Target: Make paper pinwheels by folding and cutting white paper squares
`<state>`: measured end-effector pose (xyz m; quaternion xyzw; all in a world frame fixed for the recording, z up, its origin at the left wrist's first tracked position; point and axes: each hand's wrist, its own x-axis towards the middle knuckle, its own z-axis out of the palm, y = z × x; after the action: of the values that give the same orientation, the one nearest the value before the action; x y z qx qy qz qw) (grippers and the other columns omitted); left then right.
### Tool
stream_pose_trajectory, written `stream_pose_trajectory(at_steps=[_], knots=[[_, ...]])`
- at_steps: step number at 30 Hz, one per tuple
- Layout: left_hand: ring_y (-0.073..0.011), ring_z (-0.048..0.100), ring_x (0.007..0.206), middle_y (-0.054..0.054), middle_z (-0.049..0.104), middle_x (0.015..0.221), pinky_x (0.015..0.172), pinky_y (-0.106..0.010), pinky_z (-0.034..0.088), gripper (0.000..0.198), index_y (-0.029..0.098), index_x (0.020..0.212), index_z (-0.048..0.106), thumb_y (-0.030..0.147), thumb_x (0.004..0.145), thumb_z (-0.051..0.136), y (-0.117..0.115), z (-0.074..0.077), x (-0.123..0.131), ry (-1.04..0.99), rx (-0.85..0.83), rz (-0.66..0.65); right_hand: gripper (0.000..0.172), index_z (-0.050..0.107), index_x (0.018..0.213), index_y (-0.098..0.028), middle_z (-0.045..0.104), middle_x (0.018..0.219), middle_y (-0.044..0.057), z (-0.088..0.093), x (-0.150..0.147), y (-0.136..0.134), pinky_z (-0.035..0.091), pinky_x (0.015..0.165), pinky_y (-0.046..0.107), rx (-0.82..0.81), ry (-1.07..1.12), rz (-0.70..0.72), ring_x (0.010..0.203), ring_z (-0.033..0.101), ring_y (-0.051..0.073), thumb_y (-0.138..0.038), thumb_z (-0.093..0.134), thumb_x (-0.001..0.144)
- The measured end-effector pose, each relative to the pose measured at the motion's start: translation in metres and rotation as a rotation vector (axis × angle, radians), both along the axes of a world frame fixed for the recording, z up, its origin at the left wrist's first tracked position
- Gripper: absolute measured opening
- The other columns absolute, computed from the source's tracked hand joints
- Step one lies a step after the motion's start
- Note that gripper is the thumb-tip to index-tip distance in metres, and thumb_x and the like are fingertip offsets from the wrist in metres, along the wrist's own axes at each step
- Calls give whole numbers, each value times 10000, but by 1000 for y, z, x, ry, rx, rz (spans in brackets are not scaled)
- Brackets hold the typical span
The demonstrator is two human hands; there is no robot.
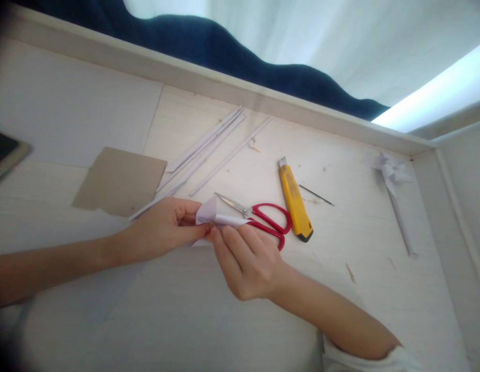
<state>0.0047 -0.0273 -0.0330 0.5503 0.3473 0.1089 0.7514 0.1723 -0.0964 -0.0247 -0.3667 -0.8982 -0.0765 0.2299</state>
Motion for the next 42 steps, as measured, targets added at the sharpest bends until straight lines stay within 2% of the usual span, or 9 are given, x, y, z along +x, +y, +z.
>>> stream_pose_trajectory(at_steps=[4,12,17,22,31,35,39,42], knots=[[-200,610,873,-10,678,821,716,-243,472,232,149,941,625,211,744,518,0,0,0,-7,-34,8,215,592,959,25,675,857,183,3,1,-1,514,568,335,-98,33,19,768,607,249,-37,533,762],[-204,605,891,-17,676,865,755,-268,467,245,165,969,618,230,752,526,1,-1,1,-35,-80,24,297,553,1075,4,656,963,163,3,5,-9,500,658,363,-148,-79,-75,830,592,256,-53,460,798],[-188,615,845,-12,680,836,694,-236,475,240,166,956,626,237,751,522,1,1,1,15,-68,15,272,578,1044,-47,676,937,114,3,6,-10,490,658,311,-113,-44,-129,769,605,199,-78,507,783],[-163,620,778,0,681,825,613,-192,465,215,173,917,639,236,750,519,1,2,0,36,-25,20,209,614,951,-69,688,845,96,3,6,-10,480,602,301,-98,-35,-149,729,600,202,-102,578,748],[-202,606,884,-30,672,882,730,-252,467,243,148,959,618,237,764,504,0,0,0,14,-1,-1,173,618,872,-58,684,708,101,2,-1,-8,464,510,287,61,-84,-182,607,585,185,-129,638,715],[-199,605,884,-15,675,853,738,-246,465,235,156,948,622,236,757,510,0,-1,0,1,7,-2,166,607,881,-50,684,720,115,0,-2,-7,487,546,318,61,-75,-160,649,597,213,-95,619,722],[-190,614,837,-5,678,848,671,-222,471,243,165,949,627,247,752,511,0,-1,0,28,6,-4,186,585,944,-36,673,813,152,-3,1,-8,495,573,342,-2,-95,-117,734,598,241,-72,528,771],[-195,612,848,-1,678,832,693,-232,473,237,165,943,630,222,745,511,0,0,0,24,2,2,193,583,958,-51,675,823,141,-2,2,-8,496,576,333,-8,-97,-123,749,598,235,-88,532,775]])
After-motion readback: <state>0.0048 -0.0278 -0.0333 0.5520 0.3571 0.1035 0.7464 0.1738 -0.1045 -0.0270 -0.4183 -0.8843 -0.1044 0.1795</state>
